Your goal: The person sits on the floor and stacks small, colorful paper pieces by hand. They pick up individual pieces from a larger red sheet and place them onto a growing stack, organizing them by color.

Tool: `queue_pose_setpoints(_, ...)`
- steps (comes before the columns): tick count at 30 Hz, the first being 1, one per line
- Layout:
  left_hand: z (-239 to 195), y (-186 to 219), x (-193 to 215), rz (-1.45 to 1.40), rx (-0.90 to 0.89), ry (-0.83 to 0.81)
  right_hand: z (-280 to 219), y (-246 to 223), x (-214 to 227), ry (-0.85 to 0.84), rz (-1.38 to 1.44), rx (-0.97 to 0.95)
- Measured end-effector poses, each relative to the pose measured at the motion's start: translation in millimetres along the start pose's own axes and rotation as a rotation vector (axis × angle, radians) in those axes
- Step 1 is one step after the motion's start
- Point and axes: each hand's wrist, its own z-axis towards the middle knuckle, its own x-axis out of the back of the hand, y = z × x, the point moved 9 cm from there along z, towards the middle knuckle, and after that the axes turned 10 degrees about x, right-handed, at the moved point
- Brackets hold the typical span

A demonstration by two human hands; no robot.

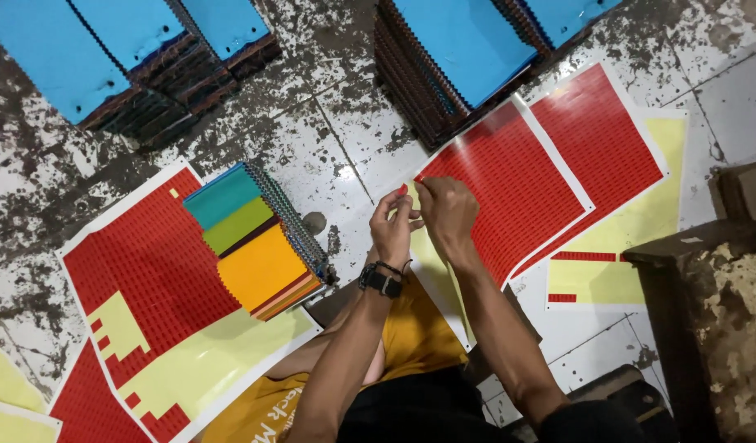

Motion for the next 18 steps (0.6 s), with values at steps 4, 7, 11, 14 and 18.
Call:
queue_pose_setpoints(4,0.8,3.4,1.8,0.032,-0.013,-0.046,3.1,-9.5,19.9,0.093,0.185,0.055)
queue_pose_setpoints(7,-2.6,12.9,-5.8,0.090,-0.054,-0.133,-2.8,5.8,13.4,-0.040,0.635,-0.165)
queue_pose_setpoints(11,21.4,-7.2,-4.0,0.077,-0.110,-0.167,-3.3,16.0,6.3,-0.120,0.866,-0.350)
queue_pose_setpoints(14,30.6,-11.6,6.2,0.051,-0.171,-0.087,7.7,11.5,8.8,-0.125,0.716,-0.369)
queue_pose_setpoints(18,20.4,4.7,10.5,0.023,-0.194,-0.062,17.3,-0.8,9.9,-0.121,0.709,-0.354)
